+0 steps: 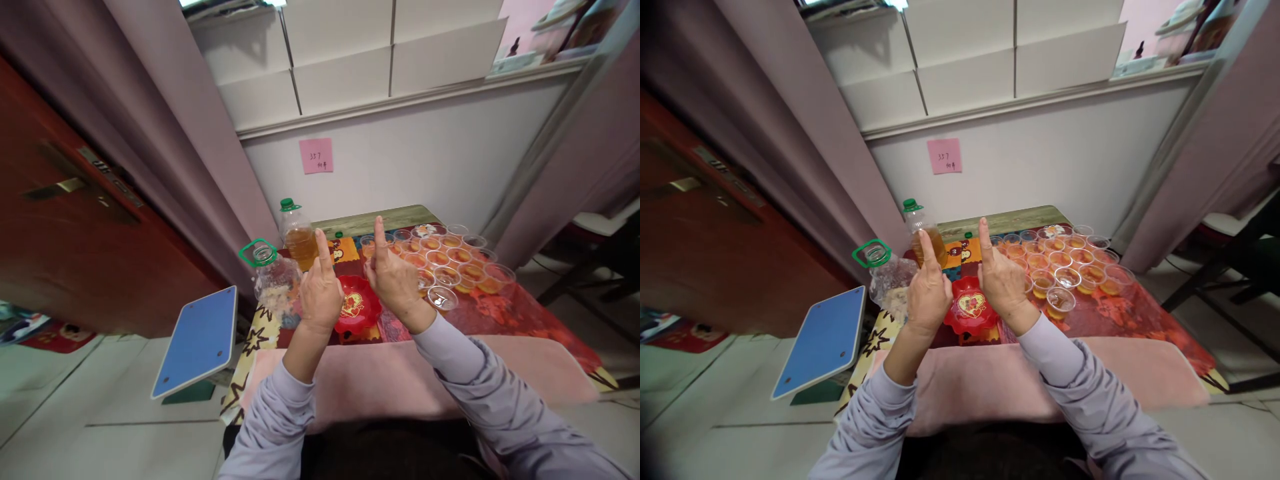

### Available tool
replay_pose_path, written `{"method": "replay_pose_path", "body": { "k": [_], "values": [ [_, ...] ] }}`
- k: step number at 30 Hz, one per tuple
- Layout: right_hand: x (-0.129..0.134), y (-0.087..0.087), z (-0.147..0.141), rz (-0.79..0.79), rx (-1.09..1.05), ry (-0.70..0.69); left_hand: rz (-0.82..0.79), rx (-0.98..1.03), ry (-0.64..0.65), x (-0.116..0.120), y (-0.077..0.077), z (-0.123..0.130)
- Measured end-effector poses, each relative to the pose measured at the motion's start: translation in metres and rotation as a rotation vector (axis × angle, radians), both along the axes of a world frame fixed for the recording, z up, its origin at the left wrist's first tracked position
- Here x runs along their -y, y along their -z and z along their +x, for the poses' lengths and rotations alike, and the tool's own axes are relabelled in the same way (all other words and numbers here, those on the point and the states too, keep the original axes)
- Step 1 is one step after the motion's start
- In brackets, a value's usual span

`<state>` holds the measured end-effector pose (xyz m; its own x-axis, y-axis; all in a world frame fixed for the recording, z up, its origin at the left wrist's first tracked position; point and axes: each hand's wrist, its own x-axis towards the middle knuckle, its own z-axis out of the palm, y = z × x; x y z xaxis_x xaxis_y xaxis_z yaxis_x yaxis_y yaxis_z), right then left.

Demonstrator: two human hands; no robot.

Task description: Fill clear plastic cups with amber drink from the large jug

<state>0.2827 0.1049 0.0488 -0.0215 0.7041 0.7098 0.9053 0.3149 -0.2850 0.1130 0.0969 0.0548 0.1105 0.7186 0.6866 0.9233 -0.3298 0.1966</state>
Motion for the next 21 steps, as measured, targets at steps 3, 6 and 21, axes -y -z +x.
{"method": "replay_pose_path", "body": {
  "k": [3, 6, 21],
  "values": [
    [0.003, 0.002, 0.001, 0.023, -0.009, -0.026, 0.010, -0.013, 0.021, 0.003, 0.002, -0.004],
    [0.016, 0.020, 0.006, -0.042, -0.072, -0.118, 0.031, 0.004, 0.099, 0.018, 0.021, -0.018],
    [0.089, 0.189, 0.044, -0.639, -0.392, -0.174, -0.076, 0.802, -0.250, 0.055, 0.150, -0.119]
  ]
}}
